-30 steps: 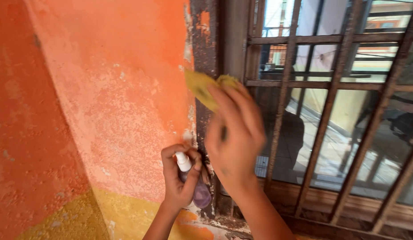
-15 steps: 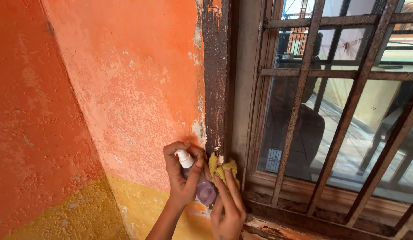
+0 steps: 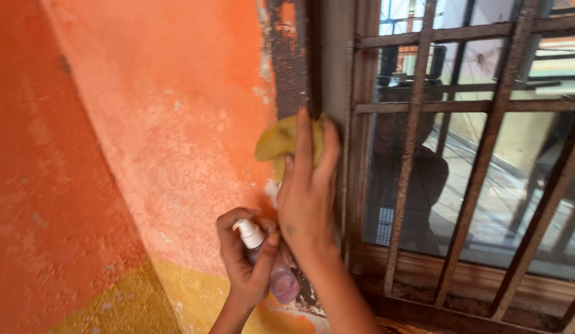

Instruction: The person sprays a cleaning solution onto a window with metal bars and wipes the glass and frame with a yellow cloth. The person repeatedly sprays and wipes different sections of the window throughout the clip.

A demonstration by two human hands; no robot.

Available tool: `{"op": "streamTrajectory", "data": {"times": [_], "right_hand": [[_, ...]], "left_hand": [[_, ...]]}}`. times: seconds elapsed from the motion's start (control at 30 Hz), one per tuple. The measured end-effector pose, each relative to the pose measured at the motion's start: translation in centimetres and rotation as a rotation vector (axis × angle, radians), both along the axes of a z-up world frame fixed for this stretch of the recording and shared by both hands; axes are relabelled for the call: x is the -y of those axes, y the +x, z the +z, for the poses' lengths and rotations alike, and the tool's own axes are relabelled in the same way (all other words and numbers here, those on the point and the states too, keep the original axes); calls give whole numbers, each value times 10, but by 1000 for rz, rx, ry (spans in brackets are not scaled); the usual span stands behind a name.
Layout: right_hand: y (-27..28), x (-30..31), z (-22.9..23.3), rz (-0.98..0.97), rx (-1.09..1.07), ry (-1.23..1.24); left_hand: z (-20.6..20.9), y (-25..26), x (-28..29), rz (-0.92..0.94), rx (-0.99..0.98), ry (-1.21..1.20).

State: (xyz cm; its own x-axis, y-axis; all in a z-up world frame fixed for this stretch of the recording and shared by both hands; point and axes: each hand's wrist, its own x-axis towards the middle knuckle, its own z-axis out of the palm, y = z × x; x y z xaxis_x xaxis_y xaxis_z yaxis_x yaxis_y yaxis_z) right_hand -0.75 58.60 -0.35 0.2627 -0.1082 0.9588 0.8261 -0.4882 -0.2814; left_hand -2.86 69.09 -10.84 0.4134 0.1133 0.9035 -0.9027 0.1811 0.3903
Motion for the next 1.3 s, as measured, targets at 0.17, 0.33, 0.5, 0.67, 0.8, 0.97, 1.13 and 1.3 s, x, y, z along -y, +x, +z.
{"op": "streamTrajectory", "data": {"times": [0.17,0.33,0.5,0.67,0.8,0.97,1.13,1.3], "right_hand": [[5,-2,-58,108,-72,102],[2,7,-100,61,-138,17],[10,12,-137,-14,-337,-72],[2,21,-191,9,-533,-190],[-9,35,-200,-241,-347,-390],[-16,52,-181,-299,-977,-773],[-12,43,-196,-421,-857,-827],[-1,38,-224,-421,-831,-917]], "left_hand": [[-18,9,-2,311,90,66],[-34,9,0,250,-15,83],[-50,-1,4,504,-64,262],[-77,-14,10,537,-31,361],[-89,-14,22,488,-45,221],[-91,-16,21,495,-35,129],[-91,-15,22,434,-150,52],[-89,-7,38,259,-272,-55]]}}
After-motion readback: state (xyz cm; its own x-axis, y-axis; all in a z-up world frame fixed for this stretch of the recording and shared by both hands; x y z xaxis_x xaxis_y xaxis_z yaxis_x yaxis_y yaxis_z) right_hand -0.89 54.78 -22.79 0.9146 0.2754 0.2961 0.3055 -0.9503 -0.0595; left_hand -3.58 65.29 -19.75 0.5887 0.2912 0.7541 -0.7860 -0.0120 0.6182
